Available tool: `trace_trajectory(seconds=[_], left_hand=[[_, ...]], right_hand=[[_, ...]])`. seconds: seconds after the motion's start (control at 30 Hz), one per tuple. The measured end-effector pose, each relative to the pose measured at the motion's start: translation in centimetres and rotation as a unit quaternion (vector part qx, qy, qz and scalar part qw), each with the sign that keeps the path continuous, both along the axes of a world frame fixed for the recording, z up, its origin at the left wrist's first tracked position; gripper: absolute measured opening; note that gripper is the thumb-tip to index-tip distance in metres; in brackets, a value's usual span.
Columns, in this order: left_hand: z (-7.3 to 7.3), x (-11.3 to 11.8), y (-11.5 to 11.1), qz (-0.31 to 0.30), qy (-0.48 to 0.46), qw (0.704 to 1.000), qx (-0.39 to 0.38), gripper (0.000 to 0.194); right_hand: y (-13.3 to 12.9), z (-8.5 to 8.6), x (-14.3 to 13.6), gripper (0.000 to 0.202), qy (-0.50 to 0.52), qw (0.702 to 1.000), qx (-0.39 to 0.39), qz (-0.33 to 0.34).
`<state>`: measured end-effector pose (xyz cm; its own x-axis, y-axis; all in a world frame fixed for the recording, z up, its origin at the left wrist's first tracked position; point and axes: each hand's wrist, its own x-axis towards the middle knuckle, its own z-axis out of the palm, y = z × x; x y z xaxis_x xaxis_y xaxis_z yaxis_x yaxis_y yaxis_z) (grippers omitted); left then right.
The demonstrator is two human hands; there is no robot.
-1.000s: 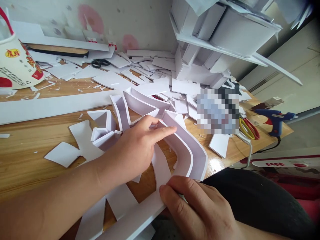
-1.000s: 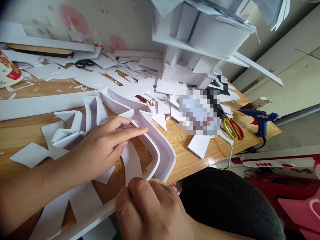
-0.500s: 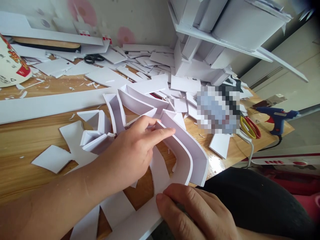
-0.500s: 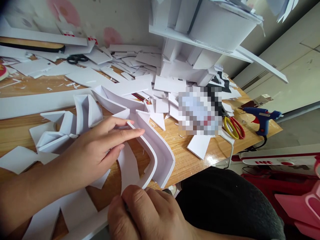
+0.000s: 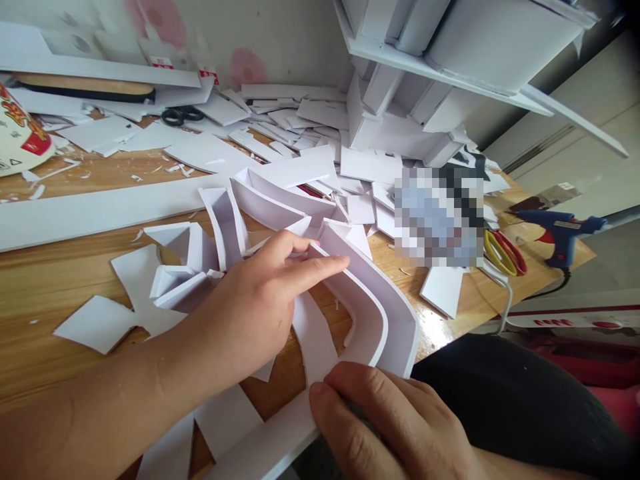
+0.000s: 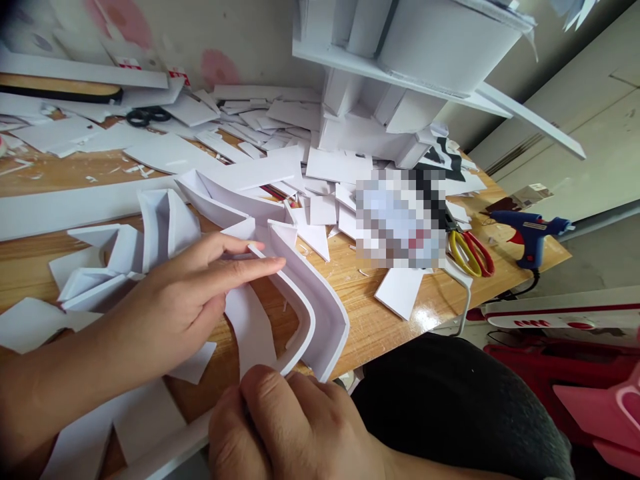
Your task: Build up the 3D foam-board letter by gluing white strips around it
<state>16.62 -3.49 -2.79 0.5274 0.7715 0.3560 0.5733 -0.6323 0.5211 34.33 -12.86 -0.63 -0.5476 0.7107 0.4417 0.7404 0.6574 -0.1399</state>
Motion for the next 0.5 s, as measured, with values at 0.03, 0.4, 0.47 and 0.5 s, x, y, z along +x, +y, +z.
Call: trace_trajectory(seconds=[0.03,0.4,0.47,0.5], left_hand=[[0.01,-0.01,0.06,-0.001,0.002,1.000,0.000,0.060],[-0.04,0.05,-0.02,-0.003,-0.003,1.000,-0.011,0.057],[-0.11,0.10,-0.03,-0.008,-0.004,1.000,-0.004,0.057],[-0.14,0.12,-0.03,-0.012,-0.003,1.000,-0.001,0.058]], right_hand=[[0.08,0.03,0.06,0.030,-0.001,1.000,-0.002,0.004],[0.24,-0.04,-0.17,0.032,0.021,0.999,-0.008,0.041],[0.25,0.05,-0.14,0.032,0.025,0.999,-0.012,0.040],[0.26,0.06,-0.12,0.032,0.027,0.999,-0.013,0.038]])
